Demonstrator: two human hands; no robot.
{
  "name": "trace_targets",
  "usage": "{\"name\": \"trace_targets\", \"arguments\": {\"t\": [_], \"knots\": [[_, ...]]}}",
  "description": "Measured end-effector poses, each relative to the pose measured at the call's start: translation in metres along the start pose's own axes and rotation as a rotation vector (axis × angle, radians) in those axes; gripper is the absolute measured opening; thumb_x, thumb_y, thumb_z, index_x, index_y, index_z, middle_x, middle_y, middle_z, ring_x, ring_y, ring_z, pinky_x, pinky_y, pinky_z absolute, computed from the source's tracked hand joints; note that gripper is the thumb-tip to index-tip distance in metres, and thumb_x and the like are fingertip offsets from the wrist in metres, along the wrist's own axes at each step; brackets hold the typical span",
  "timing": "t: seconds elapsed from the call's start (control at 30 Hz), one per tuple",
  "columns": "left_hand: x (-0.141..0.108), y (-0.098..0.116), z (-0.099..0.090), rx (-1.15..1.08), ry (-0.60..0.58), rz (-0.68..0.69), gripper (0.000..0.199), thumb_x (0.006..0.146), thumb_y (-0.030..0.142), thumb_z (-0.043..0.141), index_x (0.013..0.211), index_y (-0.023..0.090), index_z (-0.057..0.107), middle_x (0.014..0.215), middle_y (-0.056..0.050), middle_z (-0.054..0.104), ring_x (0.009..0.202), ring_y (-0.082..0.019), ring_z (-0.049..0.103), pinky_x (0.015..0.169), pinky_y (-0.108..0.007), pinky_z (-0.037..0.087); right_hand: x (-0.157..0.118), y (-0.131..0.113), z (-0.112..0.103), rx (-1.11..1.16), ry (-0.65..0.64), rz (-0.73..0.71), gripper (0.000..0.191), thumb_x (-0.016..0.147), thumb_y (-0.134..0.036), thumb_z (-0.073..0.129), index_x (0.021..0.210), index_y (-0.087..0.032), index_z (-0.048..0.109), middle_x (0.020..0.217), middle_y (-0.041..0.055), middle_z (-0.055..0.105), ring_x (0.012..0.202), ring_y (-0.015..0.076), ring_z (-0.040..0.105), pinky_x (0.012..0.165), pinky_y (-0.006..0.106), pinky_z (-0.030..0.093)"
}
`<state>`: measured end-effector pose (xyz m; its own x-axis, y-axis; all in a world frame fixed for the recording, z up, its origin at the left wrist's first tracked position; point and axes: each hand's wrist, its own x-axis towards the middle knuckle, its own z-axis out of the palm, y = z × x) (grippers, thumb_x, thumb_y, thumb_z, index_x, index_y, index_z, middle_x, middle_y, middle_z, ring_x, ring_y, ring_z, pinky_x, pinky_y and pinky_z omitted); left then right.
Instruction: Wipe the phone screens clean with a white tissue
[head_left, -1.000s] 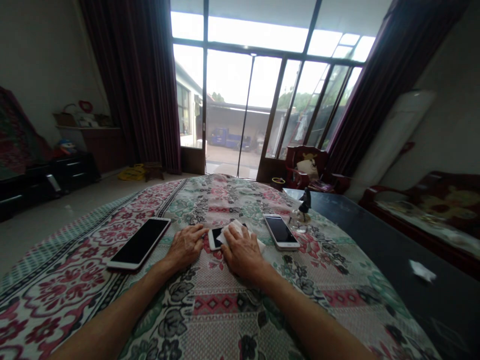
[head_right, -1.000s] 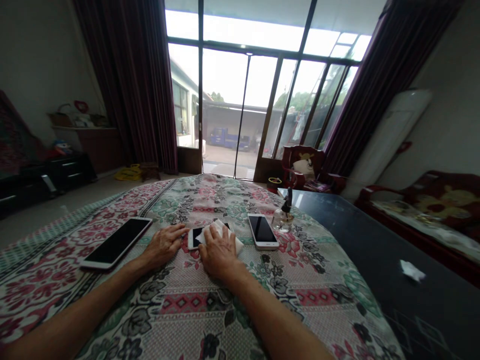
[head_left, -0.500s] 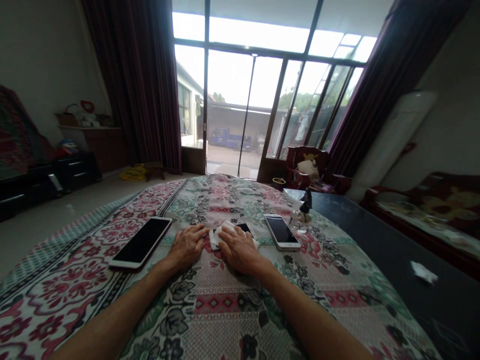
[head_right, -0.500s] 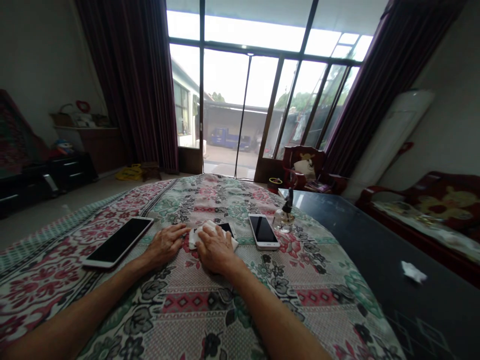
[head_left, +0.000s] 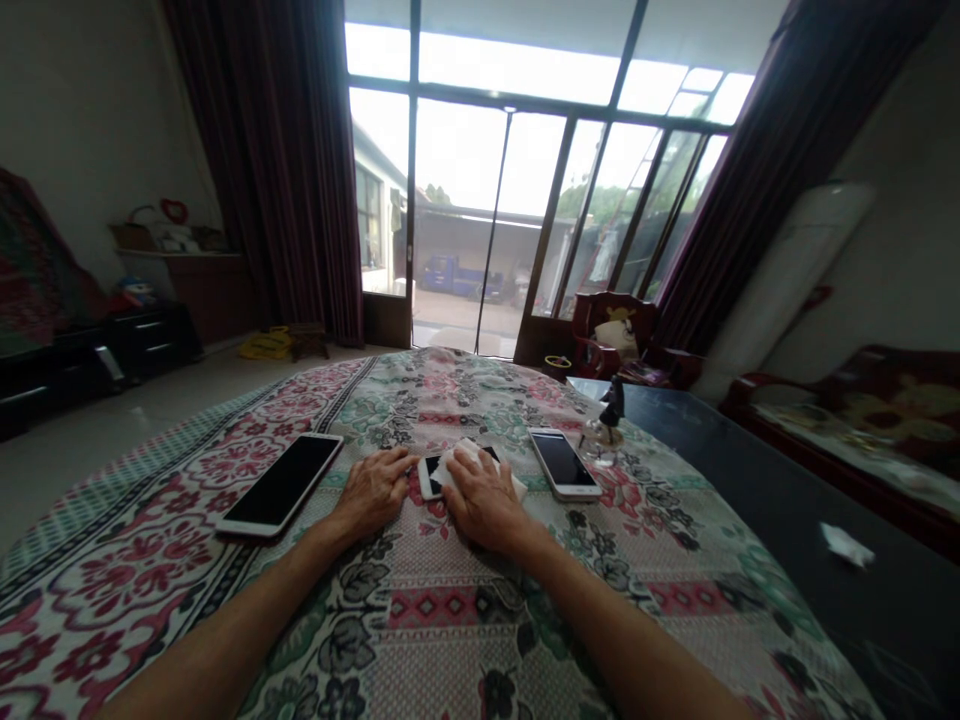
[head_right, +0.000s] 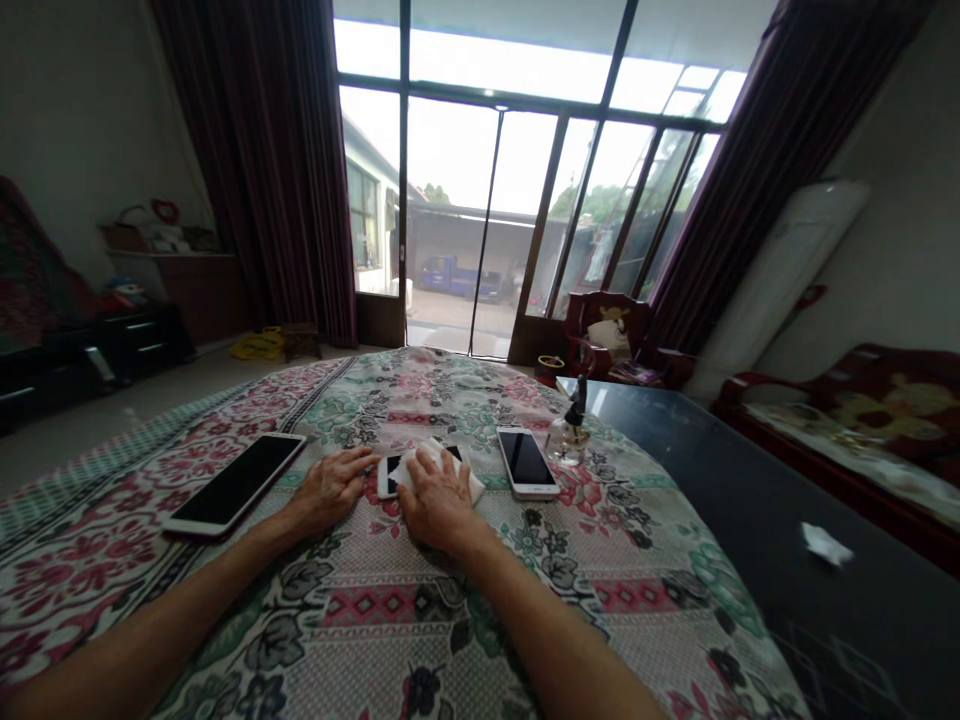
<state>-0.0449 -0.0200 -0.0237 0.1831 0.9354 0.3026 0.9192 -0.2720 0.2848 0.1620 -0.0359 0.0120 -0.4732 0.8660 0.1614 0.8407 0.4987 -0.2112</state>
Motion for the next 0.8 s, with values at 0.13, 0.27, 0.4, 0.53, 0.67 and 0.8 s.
{"name": "trace_targets", "arguments": {"t": [0.13,0.27,0.4,0.53,0.67,0.8], "knots": [[-0.001,0.000,0.000,-0.001,-0.006,-0.007,0.043,0.088,0.019,0.042,0.126,0.024,0.062,0.140,-0.007,0.056,0.128,-0.026,0.050,0.108,-0.045,0.036,-0.007,-0.017,0.004,0.047,-0.046,-0.174,0.047,0.098,-0.043,0.034,0.142,-0.028,0.043,0.154,0.0048,0.036,0.141,0.0361,0.028,0.110,0.059,0.025],[0.000,-0.001,0.000,0.008,-0.015,-0.011,0.046,0.087,0.017,0.043,0.128,0.025,0.061,0.141,-0.006,0.055,0.128,-0.025,0.049,0.108,-0.044,0.036,-0.001,-0.016,0.007,0.055,-0.058,-0.198,0.045,0.099,-0.041,0.032,0.142,-0.031,0.044,0.154,0.0025,0.037,0.140,0.0337,0.030,0.111,0.057,0.026],[0.001,-0.002,0.002,0.011,-0.019,-0.002,0.044,0.089,0.020,0.042,0.129,0.024,0.060,0.141,-0.005,0.055,0.129,-0.023,0.048,0.110,-0.041,0.035,0.008,-0.007,0.002,0.041,-0.037,-0.237,0.044,0.100,-0.039,0.030,0.141,-0.030,0.045,0.152,0.0017,0.040,0.138,0.0300,0.032,0.109,0.053,0.028],[0.002,-0.003,0.002,0.018,-0.021,0.002,0.044,0.090,0.021,0.041,0.130,0.022,0.060,0.142,-0.006,0.054,0.130,-0.024,0.048,0.110,-0.041,0.034,0.013,-0.002,-0.001,0.025,-0.035,-0.263,0.042,0.101,-0.036,0.029,0.138,-0.031,0.048,0.148,0.0006,0.045,0.136,0.0259,0.035,0.108,0.047,0.029],[0.002,-0.003,0.002,0.019,-0.025,-0.003,0.043,0.089,0.021,0.042,0.128,0.025,0.061,0.141,-0.004,0.055,0.130,-0.023,0.048,0.109,-0.040,0.035,0.017,0.005,-0.001,0.029,-0.008,-0.203,0.042,0.101,-0.037,0.029,0.137,-0.029,0.050,0.150,0.0012,0.044,0.135,0.0251,0.035,0.108,0.046,0.028],[0.002,-0.003,0.002,0.005,-0.013,-0.005,0.043,0.089,0.020,0.042,0.126,0.026,0.062,0.141,-0.005,0.056,0.129,-0.024,0.049,0.109,-0.042,0.036,0.020,0.018,-0.002,0.010,0.001,-0.048,0.043,0.100,-0.039,0.029,0.136,-0.027,0.050,0.150,0.0029,0.043,0.137,0.0281,0.034,0.107,0.050,0.028]]}}
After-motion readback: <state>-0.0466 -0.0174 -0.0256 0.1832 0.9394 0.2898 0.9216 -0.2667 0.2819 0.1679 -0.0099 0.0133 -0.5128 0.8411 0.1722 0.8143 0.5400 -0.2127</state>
